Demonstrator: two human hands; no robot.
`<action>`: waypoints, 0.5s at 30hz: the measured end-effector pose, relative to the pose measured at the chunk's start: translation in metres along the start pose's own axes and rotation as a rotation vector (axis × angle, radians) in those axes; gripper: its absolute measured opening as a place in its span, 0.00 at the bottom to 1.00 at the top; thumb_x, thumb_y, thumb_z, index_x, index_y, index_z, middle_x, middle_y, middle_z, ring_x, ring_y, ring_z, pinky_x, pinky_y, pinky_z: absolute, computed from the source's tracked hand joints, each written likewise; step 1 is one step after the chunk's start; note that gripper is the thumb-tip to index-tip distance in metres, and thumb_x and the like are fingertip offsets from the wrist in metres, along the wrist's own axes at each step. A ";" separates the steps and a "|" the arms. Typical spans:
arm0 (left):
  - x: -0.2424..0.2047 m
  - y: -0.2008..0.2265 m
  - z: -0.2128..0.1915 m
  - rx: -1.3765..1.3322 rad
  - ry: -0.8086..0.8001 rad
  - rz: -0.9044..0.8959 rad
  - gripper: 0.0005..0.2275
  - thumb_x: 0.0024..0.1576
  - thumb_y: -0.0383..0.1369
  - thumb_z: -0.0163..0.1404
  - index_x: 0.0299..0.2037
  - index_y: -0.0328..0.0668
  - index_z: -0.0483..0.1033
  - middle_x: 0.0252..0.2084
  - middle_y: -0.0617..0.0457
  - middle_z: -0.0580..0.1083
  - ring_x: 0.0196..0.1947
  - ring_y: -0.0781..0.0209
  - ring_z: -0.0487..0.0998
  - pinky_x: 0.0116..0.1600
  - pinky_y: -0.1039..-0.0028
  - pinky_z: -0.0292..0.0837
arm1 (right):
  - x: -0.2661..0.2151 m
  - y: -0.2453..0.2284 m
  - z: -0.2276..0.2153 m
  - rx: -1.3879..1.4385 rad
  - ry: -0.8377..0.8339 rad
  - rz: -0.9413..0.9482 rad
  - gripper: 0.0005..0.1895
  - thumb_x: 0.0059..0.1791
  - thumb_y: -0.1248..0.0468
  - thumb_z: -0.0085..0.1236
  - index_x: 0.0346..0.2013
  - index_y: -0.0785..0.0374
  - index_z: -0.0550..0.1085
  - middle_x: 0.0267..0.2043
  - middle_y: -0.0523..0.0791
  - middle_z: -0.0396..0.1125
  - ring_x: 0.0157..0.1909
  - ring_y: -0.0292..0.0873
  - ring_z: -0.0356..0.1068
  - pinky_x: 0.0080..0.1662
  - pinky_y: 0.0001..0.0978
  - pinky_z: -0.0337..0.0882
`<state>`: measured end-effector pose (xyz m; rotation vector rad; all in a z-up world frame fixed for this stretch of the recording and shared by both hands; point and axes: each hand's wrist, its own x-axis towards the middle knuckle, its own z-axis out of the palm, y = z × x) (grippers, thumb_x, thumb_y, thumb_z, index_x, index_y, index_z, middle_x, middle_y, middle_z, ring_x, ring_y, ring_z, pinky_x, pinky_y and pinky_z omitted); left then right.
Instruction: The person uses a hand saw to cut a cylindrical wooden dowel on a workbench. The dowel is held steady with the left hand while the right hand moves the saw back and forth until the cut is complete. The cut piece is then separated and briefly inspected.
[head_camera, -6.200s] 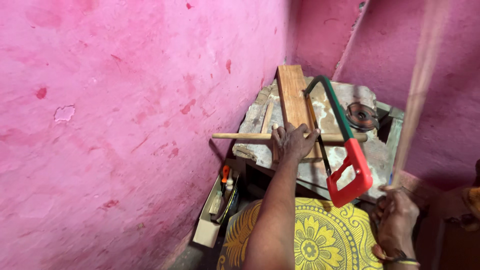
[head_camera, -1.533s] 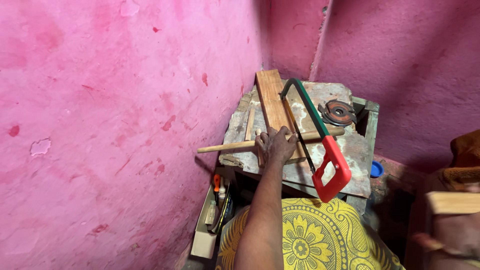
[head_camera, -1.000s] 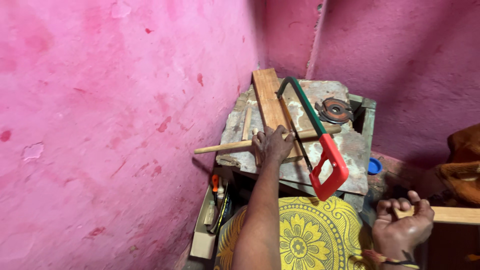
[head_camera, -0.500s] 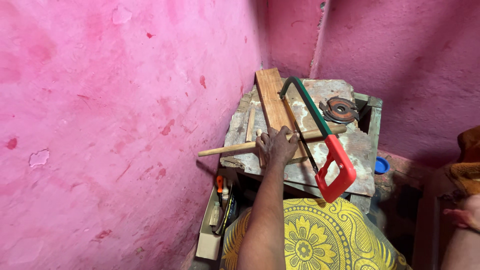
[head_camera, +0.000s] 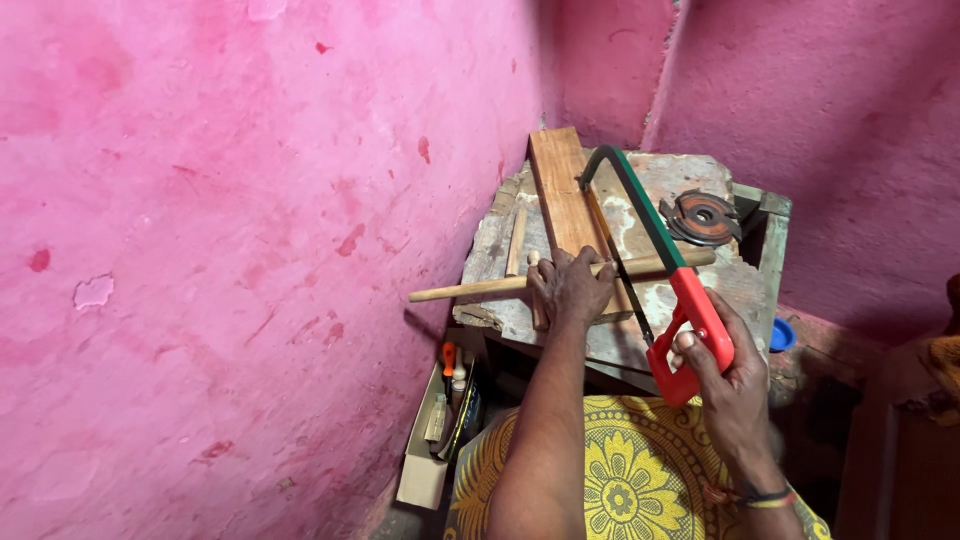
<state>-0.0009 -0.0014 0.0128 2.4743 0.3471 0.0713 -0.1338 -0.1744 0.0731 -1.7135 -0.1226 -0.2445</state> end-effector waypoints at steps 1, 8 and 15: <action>0.001 0.000 0.002 -0.009 0.015 0.008 0.15 0.57 0.52 0.52 0.48 0.59 0.79 0.56 0.47 0.68 0.62 0.46 0.62 0.71 0.49 0.38 | 0.005 -0.002 0.006 0.014 0.017 0.056 0.32 0.53 0.59 0.55 0.71 0.64 0.64 0.48 0.48 0.70 0.46 0.42 0.70 0.48 0.39 0.71; 0.003 -0.003 0.006 0.018 0.074 0.025 0.15 0.56 0.51 0.53 0.48 0.59 0.79 0.55 0.44 0.69 0.61 0.43 0.62 0.71 0.47 0.37 | 0.012 0.056 -0.059 -0.041 -0.064 -0.255 0.35 0.57 0.45 0.43 0.72 0.63 0.59 0.46 0.47 0.74 0.53 0.40 0.71 0.60 0.35 0.63; 0.003 -0.003 0.003 0.025 0.045 0.023 0.16 0.55 0.52 0.52 0.49 0.62 0.78 0.58 0.45 0.69 0.65 0.43 0.60 0.72 0.47 0.36 | 0.041 0.214 -0.258 -0.140 0.965 0.333 0.37 0.58 0.32 0.39 0.65 0.58 0.66 0.55 0.50 0.67 0.52 0.57 0.65 0.45 0.59 0.68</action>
